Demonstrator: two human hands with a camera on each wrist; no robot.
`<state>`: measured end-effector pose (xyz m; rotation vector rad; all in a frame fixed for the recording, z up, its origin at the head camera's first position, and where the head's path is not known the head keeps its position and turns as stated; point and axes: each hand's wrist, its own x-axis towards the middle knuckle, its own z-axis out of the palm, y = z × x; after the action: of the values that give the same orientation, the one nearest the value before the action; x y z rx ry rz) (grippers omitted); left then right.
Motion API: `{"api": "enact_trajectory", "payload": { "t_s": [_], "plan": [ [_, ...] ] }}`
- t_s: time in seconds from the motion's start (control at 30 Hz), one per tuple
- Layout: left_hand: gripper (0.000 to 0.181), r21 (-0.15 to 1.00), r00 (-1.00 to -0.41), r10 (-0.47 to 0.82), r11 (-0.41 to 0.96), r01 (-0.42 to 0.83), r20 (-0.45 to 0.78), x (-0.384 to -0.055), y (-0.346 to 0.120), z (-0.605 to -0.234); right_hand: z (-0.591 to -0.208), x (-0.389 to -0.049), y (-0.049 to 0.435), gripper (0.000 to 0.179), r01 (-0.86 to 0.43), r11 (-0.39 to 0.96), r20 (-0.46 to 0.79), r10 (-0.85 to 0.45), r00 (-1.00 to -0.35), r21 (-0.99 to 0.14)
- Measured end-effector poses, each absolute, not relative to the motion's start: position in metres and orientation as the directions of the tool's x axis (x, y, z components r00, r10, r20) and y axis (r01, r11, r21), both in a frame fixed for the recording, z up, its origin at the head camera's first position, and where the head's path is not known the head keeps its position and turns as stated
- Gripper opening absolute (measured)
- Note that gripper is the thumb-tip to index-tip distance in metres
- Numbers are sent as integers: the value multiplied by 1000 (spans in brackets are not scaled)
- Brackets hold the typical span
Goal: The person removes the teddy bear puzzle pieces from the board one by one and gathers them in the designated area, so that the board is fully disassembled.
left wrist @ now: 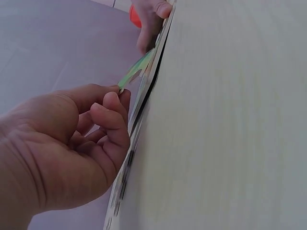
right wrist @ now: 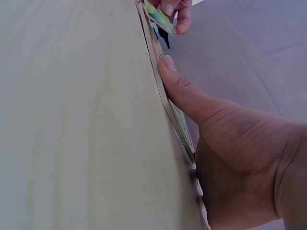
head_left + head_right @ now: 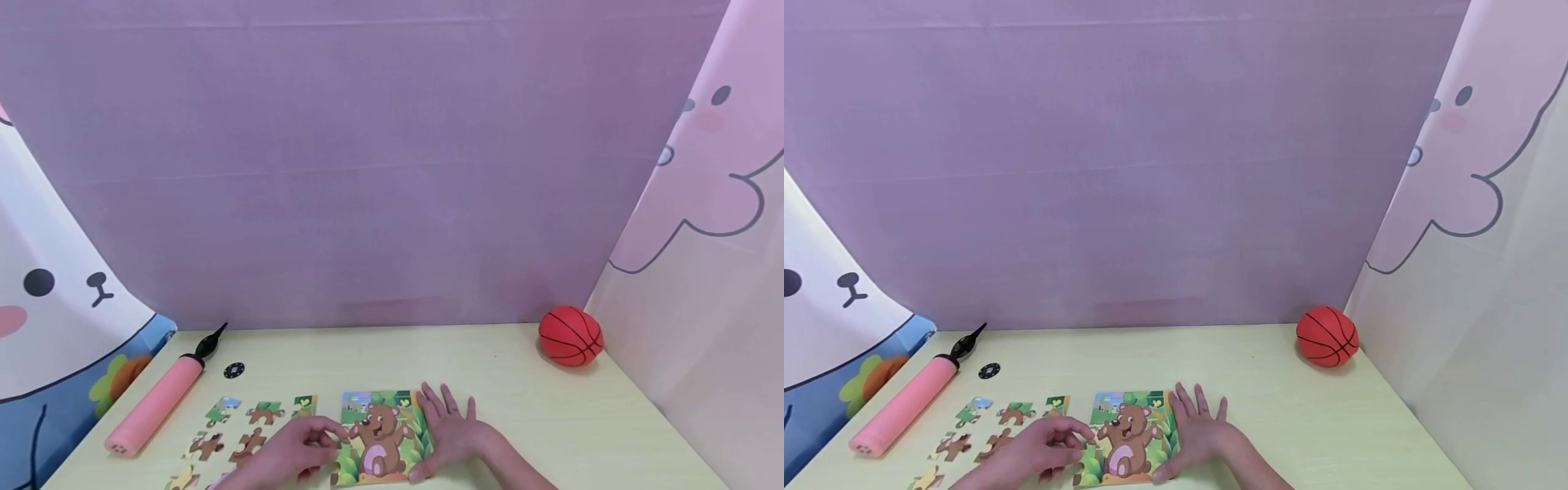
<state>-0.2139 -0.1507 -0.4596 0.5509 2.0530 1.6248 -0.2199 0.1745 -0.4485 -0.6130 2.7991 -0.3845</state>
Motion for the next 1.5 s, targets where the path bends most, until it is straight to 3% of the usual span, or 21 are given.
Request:
{"api": "enact_trajectory", "payload": {
  "t_s": [0.53,0.9,1.5],
  "plan": [
    [22,962,-816,535,258,-87,-218,-204,-187,-456,-447,-219,174,131,-366,879,-186,-432,-882,-305],
    [19,901,-832,495,434,-12,-250,-204,-207,-459,-464,-230,180,138,-376,867,-183,-448,-875,-327],
    [19,878,-852,465,478,13,-240,-199,-216,-450,-455,-225,178,135,-372,870,-195,-446,-874,-324]
  ]
}}
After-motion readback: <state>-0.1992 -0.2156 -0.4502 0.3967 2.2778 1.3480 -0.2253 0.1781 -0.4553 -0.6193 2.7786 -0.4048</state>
